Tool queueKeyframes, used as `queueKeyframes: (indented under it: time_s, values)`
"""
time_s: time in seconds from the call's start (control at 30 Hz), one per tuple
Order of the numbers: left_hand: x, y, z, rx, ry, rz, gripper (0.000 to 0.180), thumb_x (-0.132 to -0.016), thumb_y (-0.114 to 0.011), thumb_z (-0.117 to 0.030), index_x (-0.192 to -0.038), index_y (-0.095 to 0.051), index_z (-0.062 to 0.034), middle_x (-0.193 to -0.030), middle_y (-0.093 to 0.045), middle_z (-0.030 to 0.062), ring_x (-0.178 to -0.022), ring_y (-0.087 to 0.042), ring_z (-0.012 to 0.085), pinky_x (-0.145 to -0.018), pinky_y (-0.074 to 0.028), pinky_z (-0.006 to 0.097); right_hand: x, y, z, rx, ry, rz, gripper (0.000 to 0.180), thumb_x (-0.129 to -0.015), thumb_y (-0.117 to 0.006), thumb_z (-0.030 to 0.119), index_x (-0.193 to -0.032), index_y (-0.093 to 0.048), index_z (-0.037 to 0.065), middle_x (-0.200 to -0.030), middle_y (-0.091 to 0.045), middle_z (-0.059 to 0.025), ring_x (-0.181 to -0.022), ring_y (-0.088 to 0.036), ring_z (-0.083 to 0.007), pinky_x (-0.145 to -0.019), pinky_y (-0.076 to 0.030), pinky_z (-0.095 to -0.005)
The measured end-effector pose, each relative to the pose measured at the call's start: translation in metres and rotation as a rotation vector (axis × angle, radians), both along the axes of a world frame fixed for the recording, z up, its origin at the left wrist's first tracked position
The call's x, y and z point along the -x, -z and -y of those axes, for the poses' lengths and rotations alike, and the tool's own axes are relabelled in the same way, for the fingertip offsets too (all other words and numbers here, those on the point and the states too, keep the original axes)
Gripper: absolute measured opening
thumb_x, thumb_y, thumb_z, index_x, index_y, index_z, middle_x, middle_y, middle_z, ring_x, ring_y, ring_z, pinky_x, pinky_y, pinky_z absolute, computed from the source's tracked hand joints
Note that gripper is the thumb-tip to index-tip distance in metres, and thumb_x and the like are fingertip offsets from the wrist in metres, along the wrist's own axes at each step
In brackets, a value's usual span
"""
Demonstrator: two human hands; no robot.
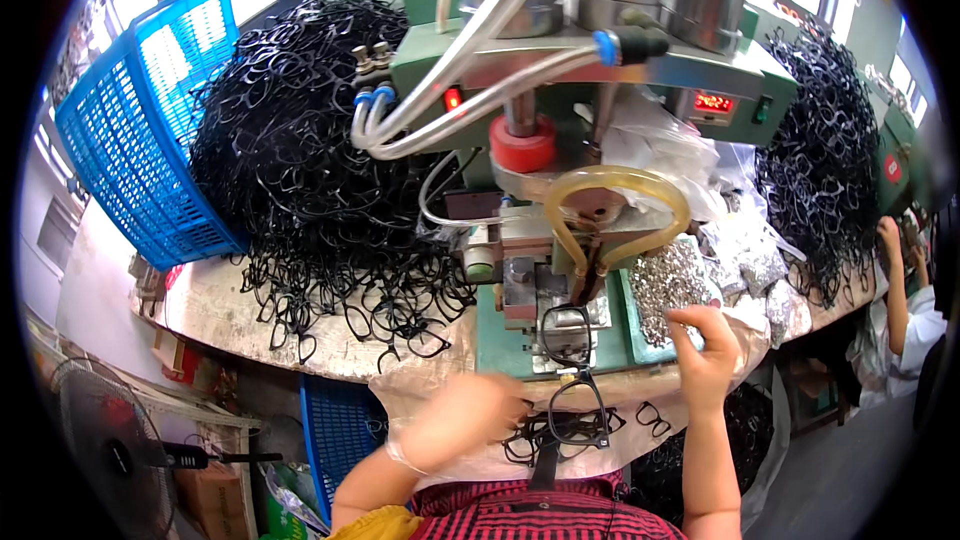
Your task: The person places eyeglass frames into a press machine and inserts small metal components into the frame arms. The person repeatedly picks frames from a pile, positions them in the machine, and adds components before moving the finished frames aside.
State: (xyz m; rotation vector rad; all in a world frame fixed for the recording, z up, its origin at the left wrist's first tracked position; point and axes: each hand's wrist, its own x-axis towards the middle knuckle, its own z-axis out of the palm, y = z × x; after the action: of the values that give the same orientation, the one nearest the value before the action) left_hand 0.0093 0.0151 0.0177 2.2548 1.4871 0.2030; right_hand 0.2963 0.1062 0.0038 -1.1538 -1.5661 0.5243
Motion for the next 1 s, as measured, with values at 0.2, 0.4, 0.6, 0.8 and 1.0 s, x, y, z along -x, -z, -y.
queueKeyframes:
  time_s: [0.2, 0.4, 0.6, 0.8, 1.0]
  values:
    - [0.094, 0.016, -0.007, -0.579, -0.419, -0.408, 0.031, -0.066, -0.067, 0.001, -0.094, -0.075, -0.0115, -0.115, -0.068, 0.0144, -0.103, -0.058, 0.0339, -0.09, -0.05, 0.041, 0.072, -0.01, -0.027, -0.038, -0.255, -0.243, 0.03, -0.08, -0.074, -0.002, -0.109, -0.064, -0.004, -0.093, -0.069, -0.0068, -0.088, -0.064, -0.0141, -0.08, -0.05, -0.0272]
    - [0.143, 0.057, -0.018, -0.688, -0.369, -0.129, 0.038, -0.073, -0.068, 0.002, -0.109, -0.074, -0.01, -0.12, -0.069, 0.0096, -0.094, -0.062, 0.0332, -0.087, -0.051, 0.041, 0.087, -0.015, -0.022, 0.166, -0.324, -0.478, 0.041, -0.081, -0.073, 0.0, -0.119, -0.059, -0.003, -0.105, -0.069, -0.0093, -0.092, -0.066, -0.0144, -0.085, -0.051, -0.0278]
    - [0.099, -0.009, -0.064, -1.171, -0.472, 0.242, 0.035, -0.081, -0.065, 0.012, -0.112, -0.073, -0.0013, -0.116, -0.07, 0.0114, -0.097, -0.066, 0.0259, -0.09, -0.05, 0.035, 0.089, -0.033, -0.009, 0.311, -0.447, -0.63, 0.053, -0.085, -0.068, -0.002, -0.134, -0.048, -0.005, -0.12, -0.066, -0.0117, -0.108, -0.064, -0.016, -0.096, -0.046, -0.0284]
    - [0.04, -0.013, -0.042, -1.272, -0.172, 0.206, 0.024, -0.079, -0.074, -0.009, -0.102, -0.076, -0.0169, -0.106, -0.073, 0.0052, -0.095, -0.066, 0.025, -0.092, -0.049, 0.044, 0.055, -0.04, -0.001, 0.1, -0.411, -0.154, 0.047, -0.083, -0.068, 0.003, -0.13, -0.059, 0.001, -0.128, -0.064, -0.0192, -0.119, -0.062, -0.0252, -0.102, -0.046, -0.0367]
    - [-0.032, -0.031, -0.039, -0.937, 0.323, 0.393, 0.026, -0.073, -0.075, -0.013, -0.098, -0.076, -0.0185, -0.105, -0.072, 0.0006, -0.074, -0.052, 0.0203, -0.089, -0.057, 0.046, -0.011, 0.046, -0.045, -0.048, 0.226, 0.599, 0.019, -0.077, -0.077, 0.015, -0.093, -0.072, 0.007, -0.126, -0.06, -0.0239, -0.13, -0.048, -0.0431, -0.105, -0.042, -0.0498]
